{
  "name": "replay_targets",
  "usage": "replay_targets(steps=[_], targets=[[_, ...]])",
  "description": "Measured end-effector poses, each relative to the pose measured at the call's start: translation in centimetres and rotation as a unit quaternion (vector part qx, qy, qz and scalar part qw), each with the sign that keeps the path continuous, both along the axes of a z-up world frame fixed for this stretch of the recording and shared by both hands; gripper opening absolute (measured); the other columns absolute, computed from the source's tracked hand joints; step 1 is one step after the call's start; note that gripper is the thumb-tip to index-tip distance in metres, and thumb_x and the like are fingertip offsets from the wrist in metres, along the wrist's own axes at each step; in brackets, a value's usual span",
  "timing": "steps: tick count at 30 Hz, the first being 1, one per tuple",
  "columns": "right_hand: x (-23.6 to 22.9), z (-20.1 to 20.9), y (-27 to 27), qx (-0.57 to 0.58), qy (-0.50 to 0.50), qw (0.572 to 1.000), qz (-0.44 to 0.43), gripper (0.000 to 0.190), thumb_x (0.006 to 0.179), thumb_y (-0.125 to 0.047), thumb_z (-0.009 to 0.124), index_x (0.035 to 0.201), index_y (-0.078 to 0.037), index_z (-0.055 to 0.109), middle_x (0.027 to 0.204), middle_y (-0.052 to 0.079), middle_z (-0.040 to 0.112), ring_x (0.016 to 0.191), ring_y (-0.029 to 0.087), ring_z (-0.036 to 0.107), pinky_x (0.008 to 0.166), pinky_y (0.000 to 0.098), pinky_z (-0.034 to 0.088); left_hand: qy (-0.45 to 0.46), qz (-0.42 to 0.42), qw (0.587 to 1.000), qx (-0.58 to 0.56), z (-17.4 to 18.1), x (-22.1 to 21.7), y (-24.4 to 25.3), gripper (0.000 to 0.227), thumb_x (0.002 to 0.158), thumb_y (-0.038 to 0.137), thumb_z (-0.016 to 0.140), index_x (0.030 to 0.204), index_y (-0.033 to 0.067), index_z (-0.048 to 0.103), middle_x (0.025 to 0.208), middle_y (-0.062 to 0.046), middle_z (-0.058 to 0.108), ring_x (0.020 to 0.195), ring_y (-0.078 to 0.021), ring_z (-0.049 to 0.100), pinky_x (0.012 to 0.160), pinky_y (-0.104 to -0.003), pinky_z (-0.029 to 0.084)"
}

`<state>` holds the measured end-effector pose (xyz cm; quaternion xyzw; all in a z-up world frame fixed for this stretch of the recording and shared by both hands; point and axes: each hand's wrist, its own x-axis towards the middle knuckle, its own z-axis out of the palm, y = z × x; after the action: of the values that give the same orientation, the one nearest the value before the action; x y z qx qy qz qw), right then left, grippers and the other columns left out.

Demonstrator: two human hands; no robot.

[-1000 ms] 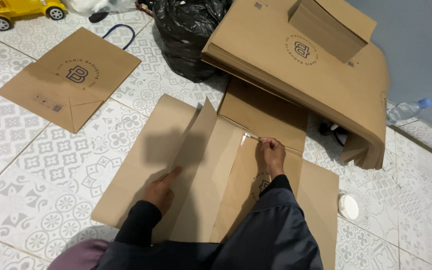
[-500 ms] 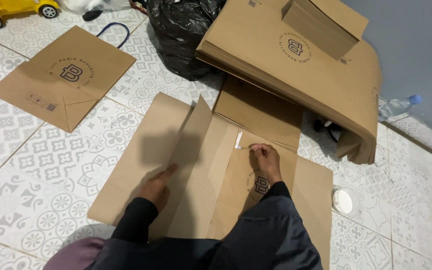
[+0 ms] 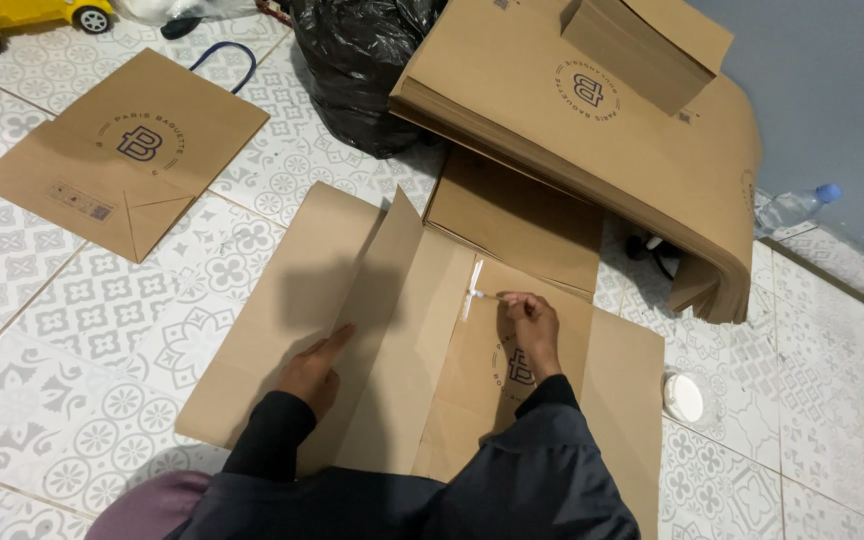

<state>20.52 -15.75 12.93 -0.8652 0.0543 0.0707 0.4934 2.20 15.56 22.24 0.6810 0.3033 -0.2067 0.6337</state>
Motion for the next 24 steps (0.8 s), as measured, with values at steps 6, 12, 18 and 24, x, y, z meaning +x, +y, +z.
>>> replay_targets(steps=[6,12,18,24], targets=[[2.0,-1.2,0.0,-0.051,-0.043,0.998,-0.004,0.021,0.102,-0.007,0.057,0.112,-0.008,0.076,0.103,0.012,0.062,0.099,0.021,0.062,0.089,0.04,0.054,0.003,0.0,1.0,0.006,-0.2,0.1,0.1,0.054,0.104,0.029,0.046,0.157,0.016,0.046,0.159,-0.008,0.049,0.148,-0.0274,0.041,0.128,-0.047,0.024],[0.5,-2.2,-0.5,-0.076,-0.048,0.996,0.019,0.015,0.098,-0.006,0.066,0.107,-0.008,0.077,0.101,0.012,0.062,0.097,0.021,0.062,0.087,0.0376,0.055,-0.003,-0.024,0.999,0.036,0.0,-0.2,-0.1,0.054,0.104,0.025,0.044,0.156,0.0139,0.046,0.16,-0.01,0.047,0.15,-0.0291,0.038,0.129,-0.046,0.022],[-2.4,-3.2,-1.9,-0.078,-0.051,0.994,0.056,0.013,0.098,-0.008,0.07,0.103,-0.014,0.08,0.1,0.01,0.062,0.101,0.02,0.063,0.092,0.0379,0.056,-0.007,-0.068,0.996,0.06,-0.7,-0.2,-0.2,0.057,0.103,0.02,0.038,0.159,0.0141,0.039,0.164,-0.01,0.04,0.153,-0.0293,0.033,0.13,-0.045,0.022],[-5.9,-3.3,-3.0,-0.098,-0.031,0.989,0.107,0.012,0.098,-0.008,0.071,0.106,-0.011,0.079,0.104,0.012,0.064,0.105,0.025,0.066,0.095,0.0408,0.055,-0.076,-0.118,0.985,0.101,-7.7,-0.1,0.6,0.062,0.102,0.011,0.037,0.163,0.0189,0.033,0.165,-0.01,0.038,0.152,-0.0301,0.032,0.13,-0.046,0.021]])
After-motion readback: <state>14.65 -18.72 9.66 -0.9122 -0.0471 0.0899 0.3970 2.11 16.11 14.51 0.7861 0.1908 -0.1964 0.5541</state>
